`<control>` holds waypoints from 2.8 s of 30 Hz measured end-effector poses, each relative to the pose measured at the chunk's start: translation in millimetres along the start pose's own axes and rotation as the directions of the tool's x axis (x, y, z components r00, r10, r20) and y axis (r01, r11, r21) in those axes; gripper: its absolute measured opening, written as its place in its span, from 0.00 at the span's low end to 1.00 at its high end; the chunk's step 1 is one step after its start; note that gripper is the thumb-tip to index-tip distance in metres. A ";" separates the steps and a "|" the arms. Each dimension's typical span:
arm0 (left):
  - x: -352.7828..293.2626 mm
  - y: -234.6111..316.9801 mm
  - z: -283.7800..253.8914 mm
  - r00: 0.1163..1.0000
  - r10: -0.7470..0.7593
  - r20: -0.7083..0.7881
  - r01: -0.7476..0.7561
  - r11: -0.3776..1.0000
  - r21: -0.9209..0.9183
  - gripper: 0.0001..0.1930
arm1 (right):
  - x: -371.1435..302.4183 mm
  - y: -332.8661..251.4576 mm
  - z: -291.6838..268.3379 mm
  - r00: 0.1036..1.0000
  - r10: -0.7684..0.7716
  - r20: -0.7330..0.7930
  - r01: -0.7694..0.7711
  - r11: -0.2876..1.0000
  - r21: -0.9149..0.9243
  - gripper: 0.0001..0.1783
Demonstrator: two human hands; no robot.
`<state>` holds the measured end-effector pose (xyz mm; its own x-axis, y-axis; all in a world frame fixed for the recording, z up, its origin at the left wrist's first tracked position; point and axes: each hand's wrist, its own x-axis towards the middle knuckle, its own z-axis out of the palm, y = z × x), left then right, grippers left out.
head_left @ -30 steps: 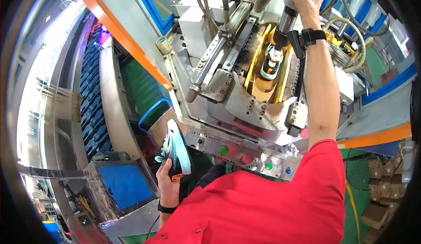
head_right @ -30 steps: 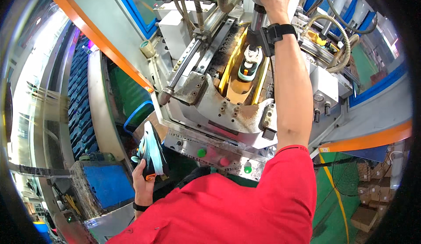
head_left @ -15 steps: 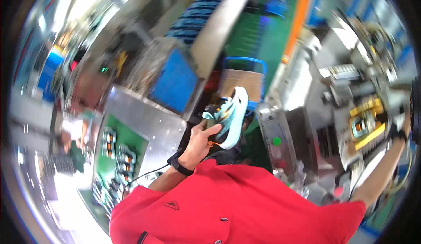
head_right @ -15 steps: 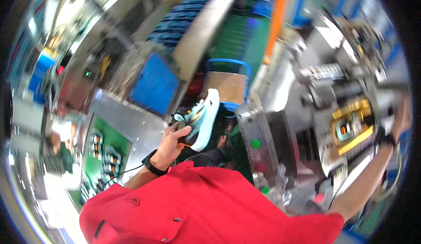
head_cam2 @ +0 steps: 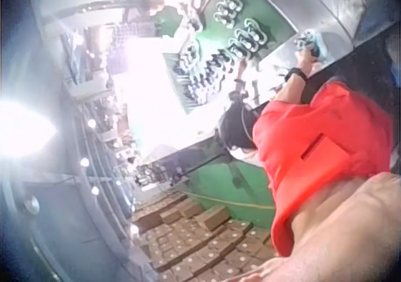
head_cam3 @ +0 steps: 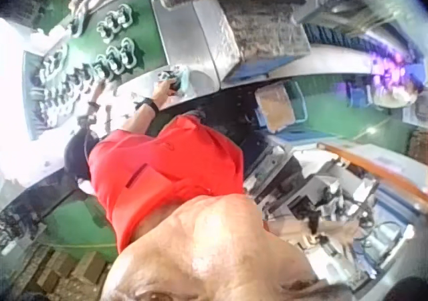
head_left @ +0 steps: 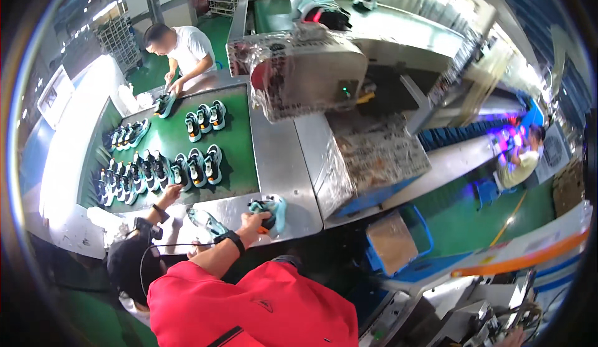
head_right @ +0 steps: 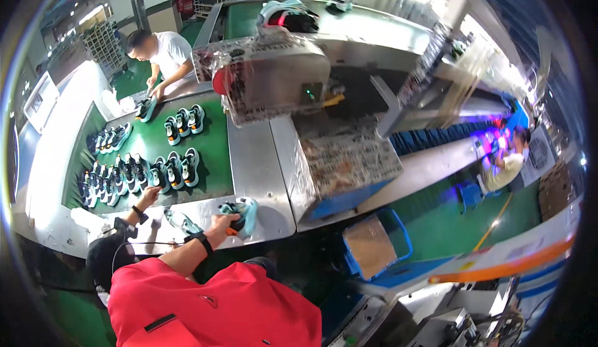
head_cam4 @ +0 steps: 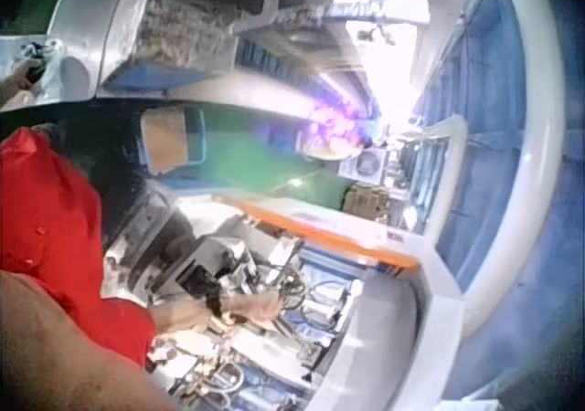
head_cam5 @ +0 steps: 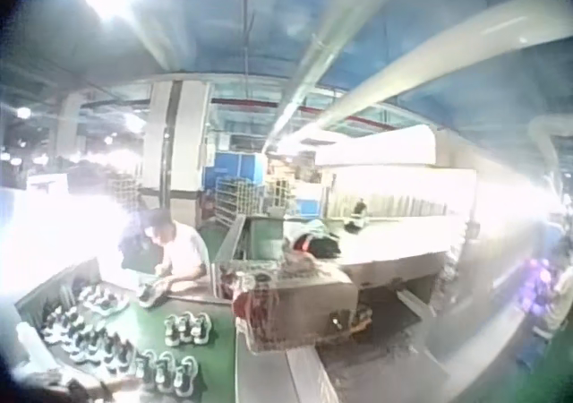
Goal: The worker takes shoes from a table, places them into an industrial lasting or pressing machine for processing, and then places them onto a conveyor belt.
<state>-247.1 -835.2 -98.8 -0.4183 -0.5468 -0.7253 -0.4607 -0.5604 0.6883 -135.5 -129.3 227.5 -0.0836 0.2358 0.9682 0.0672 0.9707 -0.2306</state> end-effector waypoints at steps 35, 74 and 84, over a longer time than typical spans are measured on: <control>68.1 108.7 81.2 0.510 0.005 0.860 -0.085 0.995 0.045 0.27 | 86.2 -725.3 502.3 0.545 -0.837 -0.048 0.546 0.311 0.778 0.22; -610.7 -507.8 317.1 -0.533 -0.471 0.703 -0.833 0.439 -0.338 0.42 | -158.5 -119.7 -335.7 0.317 0.765 -0.560 -0.895 0.437 0.090 0.30; -648.6 -565.6 342.5 -0.382 -0.580 0.719 -0.922 0.286 -0.260 0.16 | -146.2 -43.4 -387.7 0.336 0.653 -0.679 -0.942 0.252 -0.224 0.27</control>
<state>16.8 49.5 -23.8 -0.1358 0.9816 -0.1343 0.4571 0.1824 0.8705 259.3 -223.6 133.5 0.6905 0.6822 0.2405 0.3181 0.0123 -0.9480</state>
